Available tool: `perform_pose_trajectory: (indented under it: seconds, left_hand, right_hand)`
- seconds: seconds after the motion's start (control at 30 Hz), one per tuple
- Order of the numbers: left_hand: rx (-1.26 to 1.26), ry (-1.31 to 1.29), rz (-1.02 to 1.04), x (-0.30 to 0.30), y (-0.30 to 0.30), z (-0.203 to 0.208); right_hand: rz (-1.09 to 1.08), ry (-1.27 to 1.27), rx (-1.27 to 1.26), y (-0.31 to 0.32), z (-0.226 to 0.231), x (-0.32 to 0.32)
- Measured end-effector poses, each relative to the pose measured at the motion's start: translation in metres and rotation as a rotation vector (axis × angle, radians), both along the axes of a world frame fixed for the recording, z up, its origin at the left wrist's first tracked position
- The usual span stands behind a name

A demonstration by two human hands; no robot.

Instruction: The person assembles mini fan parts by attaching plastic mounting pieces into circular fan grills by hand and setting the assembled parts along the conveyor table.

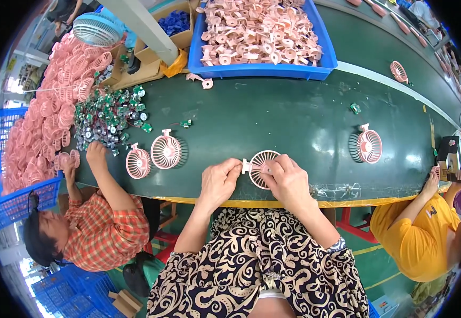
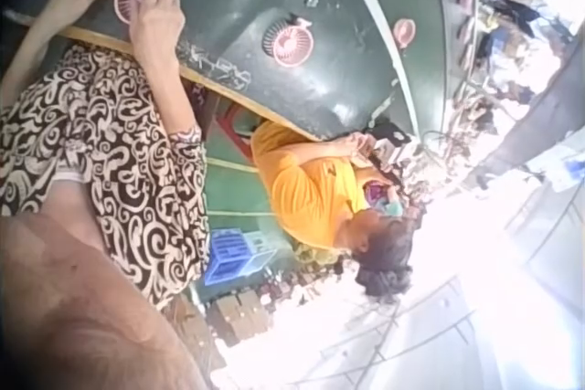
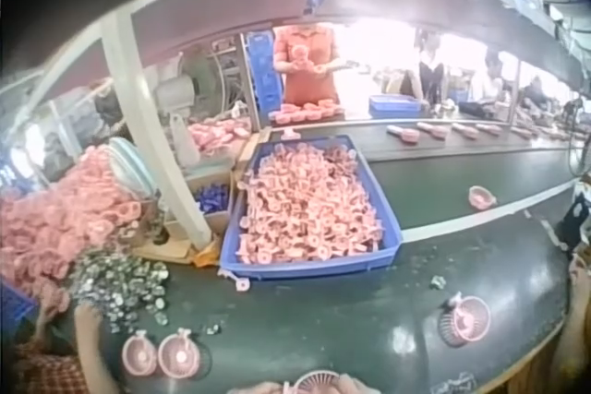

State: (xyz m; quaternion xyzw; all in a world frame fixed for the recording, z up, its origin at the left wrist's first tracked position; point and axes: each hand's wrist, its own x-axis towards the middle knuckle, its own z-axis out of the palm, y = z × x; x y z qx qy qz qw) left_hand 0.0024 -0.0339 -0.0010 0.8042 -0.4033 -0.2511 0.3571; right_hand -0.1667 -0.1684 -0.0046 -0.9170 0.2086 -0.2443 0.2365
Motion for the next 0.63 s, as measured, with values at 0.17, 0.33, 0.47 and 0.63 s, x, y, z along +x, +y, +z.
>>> perform_pose_trajectory:
  seconds: [0.17,0.33,0.47,0.63]
  left_hand:
    - [0.032,0.013,-0.006,-0.001,-0.003,0.004]
    - [0.108,0.081,0.002,0.001,-0.009,0.007]
    - [-0.013,-0.157,0.007,-0.011,-0.024,0.005]
    - [-0.02,-0.168,-0.023,-0.011,-0.029,-0.019]
  right_hand:
    - [-0.021,0.07,-0.036,0.003,-0.003,0.003]
    - [-0.042,0.284,-0.163,0.003,-0.002,0.012]
    - [-0.012,0.391,-0.208,0.0,0.009,0.012]
    - [-0.074,0.309,-0.286,0.001,-0.018,0.012]
